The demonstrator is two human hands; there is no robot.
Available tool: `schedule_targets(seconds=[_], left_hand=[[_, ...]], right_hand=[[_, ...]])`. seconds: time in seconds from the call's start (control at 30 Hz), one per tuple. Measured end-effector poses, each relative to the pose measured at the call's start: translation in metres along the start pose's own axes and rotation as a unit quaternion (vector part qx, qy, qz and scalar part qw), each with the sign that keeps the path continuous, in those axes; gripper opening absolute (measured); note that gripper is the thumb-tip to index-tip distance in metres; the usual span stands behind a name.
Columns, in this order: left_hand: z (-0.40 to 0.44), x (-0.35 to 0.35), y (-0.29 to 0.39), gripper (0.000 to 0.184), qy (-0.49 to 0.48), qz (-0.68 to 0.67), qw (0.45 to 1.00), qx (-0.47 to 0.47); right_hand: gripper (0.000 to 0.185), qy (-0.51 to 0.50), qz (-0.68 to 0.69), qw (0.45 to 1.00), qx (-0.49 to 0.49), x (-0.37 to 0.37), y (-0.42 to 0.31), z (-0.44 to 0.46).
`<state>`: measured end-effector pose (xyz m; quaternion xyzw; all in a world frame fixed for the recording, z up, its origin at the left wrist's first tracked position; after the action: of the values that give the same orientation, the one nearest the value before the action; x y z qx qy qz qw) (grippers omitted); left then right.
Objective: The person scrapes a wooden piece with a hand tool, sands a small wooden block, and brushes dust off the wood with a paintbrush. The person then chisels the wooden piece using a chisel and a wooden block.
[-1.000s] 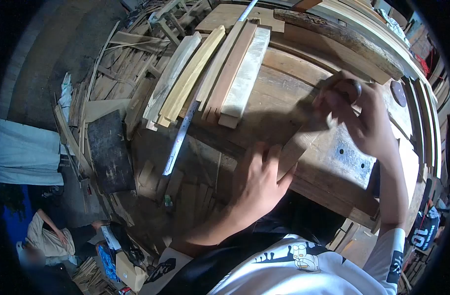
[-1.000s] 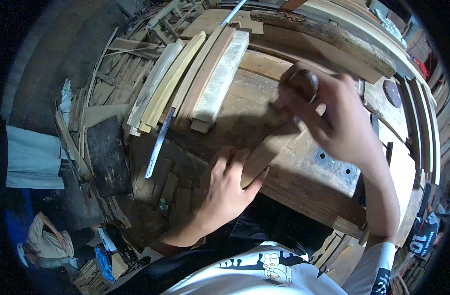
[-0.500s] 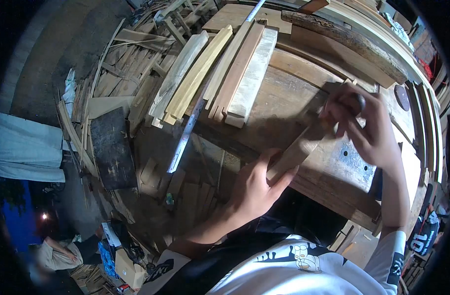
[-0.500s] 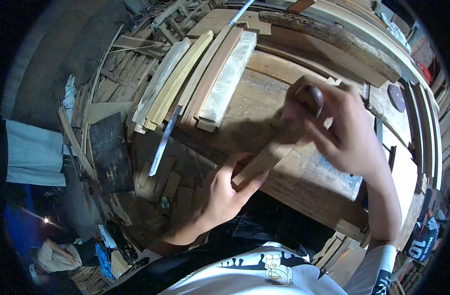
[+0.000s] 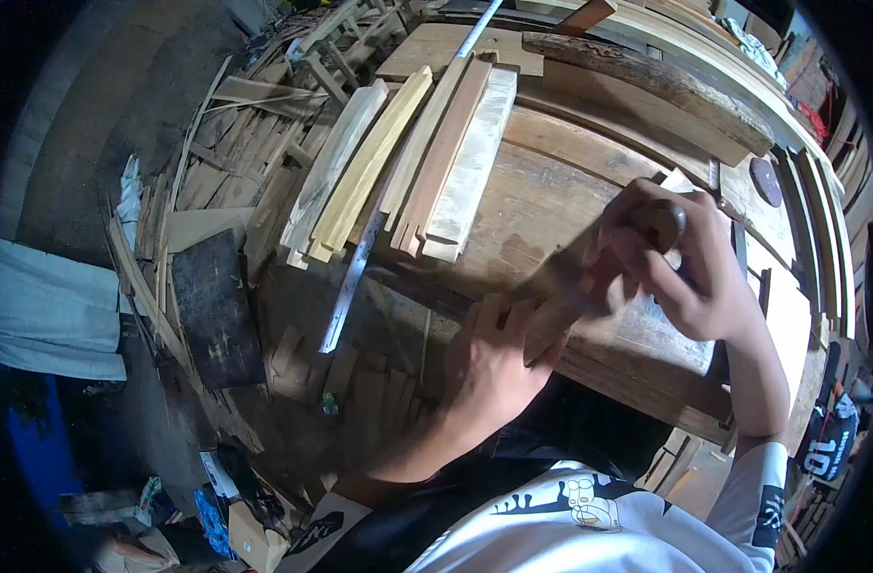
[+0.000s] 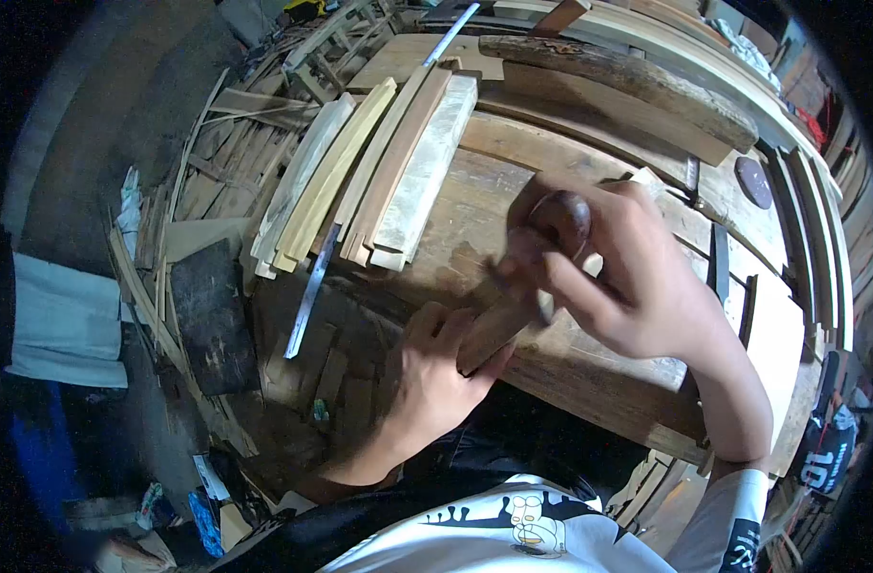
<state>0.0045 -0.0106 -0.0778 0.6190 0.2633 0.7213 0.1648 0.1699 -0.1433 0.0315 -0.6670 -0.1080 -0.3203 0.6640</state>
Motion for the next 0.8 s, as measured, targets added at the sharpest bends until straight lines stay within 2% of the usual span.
schedule_targets(seconds=[0.03, 0.1, 0.17, 0.2, 0.27, 0.37, 0.43, 0.47, 0.53, 0.57, 0.63, 0.67, 0.7, 0.77, 0.8], left_hand=[[0.0, 0.002, 0.0, 0.048, -0.002, -0.005, 1.0, -0.001], [0.0, 0.005, -0.001, 0.047, -0.007, -0.015, 1.0, -0.005], [0.002, 0.008, -0.001, 0.041, -0.009, -0.075, 0.997, 0.03], [0.001, 0.012, -0.003, 0.04, -0.024, -0.088, 0.995, 0.037], [0.0, 0.014, -0.003, 0.038, -0.026, -0.107, 0.993, 0.035], [0.002, 0.011, -0.005, 0.039, -0.035, -0.075, 0.996, 0.04], [0.004, 0.012, -0.003, 0.041, -0.02, -0.085, 0.995, 0.04], [0.005, 0.012, -0.002, 0.042, -0.013, -0.089, 0.995, 0.039], [0.005, 0.014, -0.002, 0.044, -0.057, -0.112, 0.989, 0.081], [0.004, 0.015, -0.003, 0.046, -0.079, -0.123, 0.984, 0.103], [0.002, 0.013, -0.005, 0.047, -0.081, -0.146, 0.98, 0.107], [0.001, 0.012, -0.006, 0.047, -0.084, -0.158, 0.978, 0.108], [0.001, 0.011, -0.006, 0.047, -0.079, -0.202, 0.97, 0.111], [0.001, 0.01, -0.005, 0.048, -0.073, -0.289, 0.947, 0.117], [0.001, 0.011, -0.005, 0.048, -0.067, -0.262, 0.956, 0.116]], right_hand=[[0.015, -0.002, 0.174, 0.985, -0.01, -0.006, 0.001, -0.001], [0.013, 0.022, -0.05, 0.998, -0.044, 0.01, 0.021, -0.009], [0.013, 0.081, -0.185, 0.978, -0.059, 0.035, 0.031, -0.006], [0.013, 0.112, -0.249, 0.959, -0.071, 0.047, 0.037, -0.005], [0.014, 0.139, -0.287, 0.931, -0.178, 0.058, 0.04, -0.004], [0.017, 0.117, -0.31, 0.939, -0.093, 0.028, 0.023, -0.003], [0.025, -0.02, -0.192, 0.981, -0.033, 0.017, 0.011, 0.004], [0.023, -0.01, -0.139, 0.989, -0.046, 0.018, 0.015, -0.001], [0.02, 0.008, -0.031, 0.997, -0.07, 0.018, 0.032, -0.011], [0.017, 0.023, -0.065, 0.997, -0.046, 0.023, 0.033, -0.012], [0.013, 0.058, -0.247, 0.967, 0.011, 0.046, 0.026, -0.003], [0.012, 0.079, -0.274, 0.958, -0.024, 0.053, 0.029, 0.0], [0.007, 0.115, -0.271, 0.95, -0.106, 0.06, 0.035, 0.0], [0.005, 0.109, -0.26, 0.954, -0.102, 0.049, 0.032, 0.001], [0.004, 0.105, -0.253, 0.956, -0.1, 0.041, 0.03, 0.003]])
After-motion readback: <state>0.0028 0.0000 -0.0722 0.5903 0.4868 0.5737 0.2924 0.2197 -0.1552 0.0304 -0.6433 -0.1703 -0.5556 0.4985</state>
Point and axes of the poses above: each hand's wrist, its own z-axis towards the middle knuckle, its own x-axis out of the back of the hand, y = z × x, the point moved 3 cm from there along z, towards the middle knuckle, and after that the axes turned 13 degrees about -y, right-handed, at the moved point
